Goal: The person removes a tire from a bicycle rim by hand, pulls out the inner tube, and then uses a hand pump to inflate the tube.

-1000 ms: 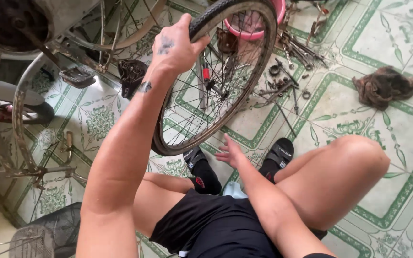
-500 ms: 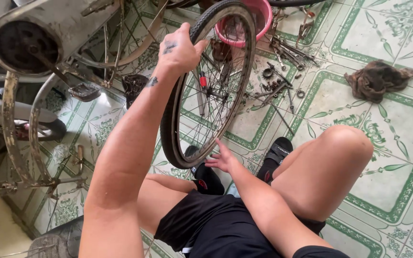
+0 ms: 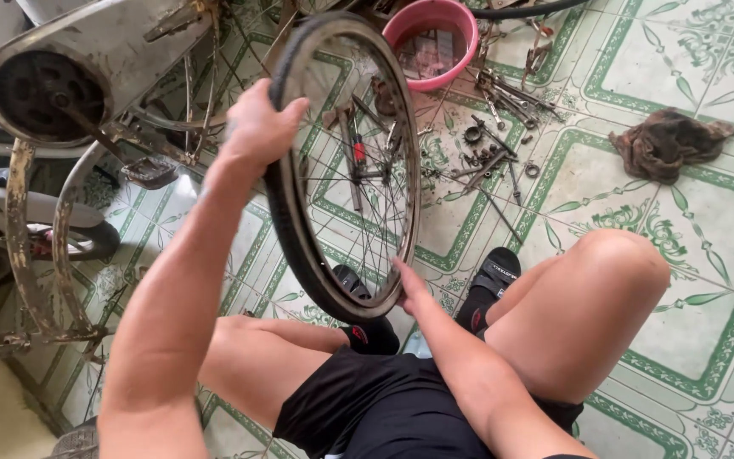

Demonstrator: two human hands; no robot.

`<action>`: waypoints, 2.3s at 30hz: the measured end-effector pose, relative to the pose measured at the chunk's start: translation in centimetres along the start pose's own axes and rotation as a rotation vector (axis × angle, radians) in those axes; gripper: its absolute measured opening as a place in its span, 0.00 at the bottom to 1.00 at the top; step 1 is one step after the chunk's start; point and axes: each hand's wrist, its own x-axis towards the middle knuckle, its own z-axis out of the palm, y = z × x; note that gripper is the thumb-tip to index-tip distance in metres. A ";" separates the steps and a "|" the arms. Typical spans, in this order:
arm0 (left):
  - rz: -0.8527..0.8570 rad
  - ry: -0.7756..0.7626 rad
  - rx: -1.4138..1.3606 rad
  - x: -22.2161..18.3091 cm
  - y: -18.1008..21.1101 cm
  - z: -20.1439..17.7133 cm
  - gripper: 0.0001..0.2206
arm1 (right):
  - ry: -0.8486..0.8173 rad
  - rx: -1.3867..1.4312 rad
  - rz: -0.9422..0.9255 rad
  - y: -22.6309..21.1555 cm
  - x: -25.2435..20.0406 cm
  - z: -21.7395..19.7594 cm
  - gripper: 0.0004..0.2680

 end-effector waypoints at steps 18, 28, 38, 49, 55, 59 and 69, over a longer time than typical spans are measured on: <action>-0.333 0.307 -1.250 -6.6 -25.6 8.3 0.21 | 0.474 -0.327 -1.325 -31.9 -12.1 4.6 0.19; -0.341 0.008 -1.860 -4.5 -25.0 17.1 0.48 | 0.051 -0.444 -1.493 -42.4 -19.0 -5.8 0.09; -0.193 0.029 -1.911 -4.3 -23.7 16.2 0.46 | -0.047 -0.416 -1.744 -35.4 -29.5 3.2 0.13; -0.023 -0.081 -1.675 -6.5 -20.8 11.7 0.28 | -0.038 -0.222 -1.771 -36.3 -30.3 1.2 0.14; -0.092 -0.110 -1.543 -6.8 -19.6 11.2 0.26 | -0.030 -0.224 -1.788 -36.6 -28.9 -0.7 0.14; -0.087 -0.082 -1.464 -6.4 -20.5 12.7 0.25 | 0.020 -0.261 -1.862 -35.2 -33.4 3.0 0.15; 0.068 -0.048 -1.353 -8.1 -20.1 9.3 0.19 | -0.069 -0.080 -1.671 -34.5 -34.8 5.6 0.24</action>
